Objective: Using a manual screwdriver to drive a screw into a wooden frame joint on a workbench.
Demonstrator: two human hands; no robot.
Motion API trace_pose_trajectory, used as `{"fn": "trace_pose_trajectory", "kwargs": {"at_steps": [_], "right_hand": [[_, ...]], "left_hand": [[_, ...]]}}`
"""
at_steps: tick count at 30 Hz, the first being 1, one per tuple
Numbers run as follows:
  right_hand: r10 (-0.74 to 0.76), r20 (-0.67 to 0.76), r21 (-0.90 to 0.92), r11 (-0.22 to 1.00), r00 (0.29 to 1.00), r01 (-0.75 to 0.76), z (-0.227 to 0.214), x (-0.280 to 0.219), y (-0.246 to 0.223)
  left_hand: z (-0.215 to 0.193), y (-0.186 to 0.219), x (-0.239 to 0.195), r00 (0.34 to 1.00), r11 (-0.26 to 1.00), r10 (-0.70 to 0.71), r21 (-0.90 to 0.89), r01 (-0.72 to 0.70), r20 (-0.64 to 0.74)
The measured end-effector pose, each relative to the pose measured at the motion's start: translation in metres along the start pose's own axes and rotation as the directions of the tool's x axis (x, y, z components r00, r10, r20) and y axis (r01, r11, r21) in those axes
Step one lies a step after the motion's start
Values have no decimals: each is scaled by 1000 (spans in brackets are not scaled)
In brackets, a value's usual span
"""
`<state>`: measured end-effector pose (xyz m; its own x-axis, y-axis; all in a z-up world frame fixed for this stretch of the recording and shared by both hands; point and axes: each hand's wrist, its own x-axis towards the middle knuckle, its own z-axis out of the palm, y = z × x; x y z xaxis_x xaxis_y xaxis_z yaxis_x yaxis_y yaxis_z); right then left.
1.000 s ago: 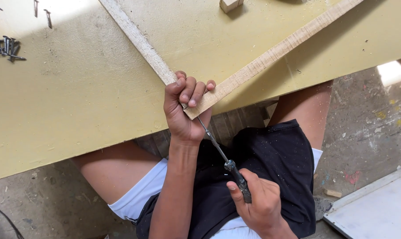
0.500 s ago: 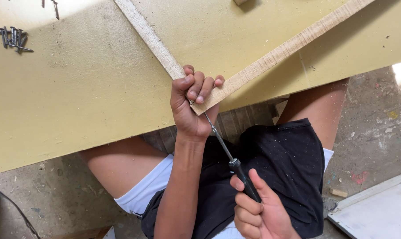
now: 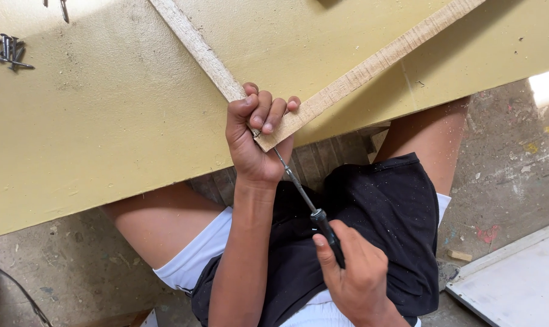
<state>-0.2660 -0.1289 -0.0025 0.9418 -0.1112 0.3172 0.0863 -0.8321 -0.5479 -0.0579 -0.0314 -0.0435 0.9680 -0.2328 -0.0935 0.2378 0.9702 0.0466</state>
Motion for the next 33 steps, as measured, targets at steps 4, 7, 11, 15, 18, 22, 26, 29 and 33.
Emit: {"fn": "trace_pose_trajectory", "kwargs": {"at_steps": [4, 7, 11, 15, 18, 22, 26, 29, 33], "right_hand": [[384, 250, 315, 836, 889, -449, 4, -5, -1], [262, 882, 469, -399, 393, -788, 3, -1, 21], [-323, 852, -152, -906, 413, -395, 6, -3, 30], [-8, 987, 95, -771, 158, -630, -2, 5, 27], [338, 819, 549, -228, 464, -804, -6, 6, 6], [435, 260, 241, 835, 862, -494, -6, 4, -8], [56, 7, 27, 998, 998, -56, -1, 3, -7], [104, 45, 54, 993, 994, -107, 7, -5, -2], [597, 585, 630, 92, 550, -771, 12, -4, 12]], "left_hand": [[-4, -1, 0, 1000, 1000, 4, -17, -4, 1], [-4, 2, 1, 1000, 1000, 9, -22, -9, 26], [1, 2, 0, 1000, 999, -1, -36, 1, 12], [1, 5, 2, 1000, 1000, -7, -25, 8, 23], [2, 7, -1, 1000, 1000, -2, -21, 2, -1], [4, 4, 0, 1000, 1000, -10, -15, 9, -30], [13, 3, -1, 983, 991, 51, 134, -27, -178], [-1, 4, -1, 999, 991, 36, 131, -33, -17], [-3, 1, 0, 1000, 998, 2, 63, -4, 22]]}}
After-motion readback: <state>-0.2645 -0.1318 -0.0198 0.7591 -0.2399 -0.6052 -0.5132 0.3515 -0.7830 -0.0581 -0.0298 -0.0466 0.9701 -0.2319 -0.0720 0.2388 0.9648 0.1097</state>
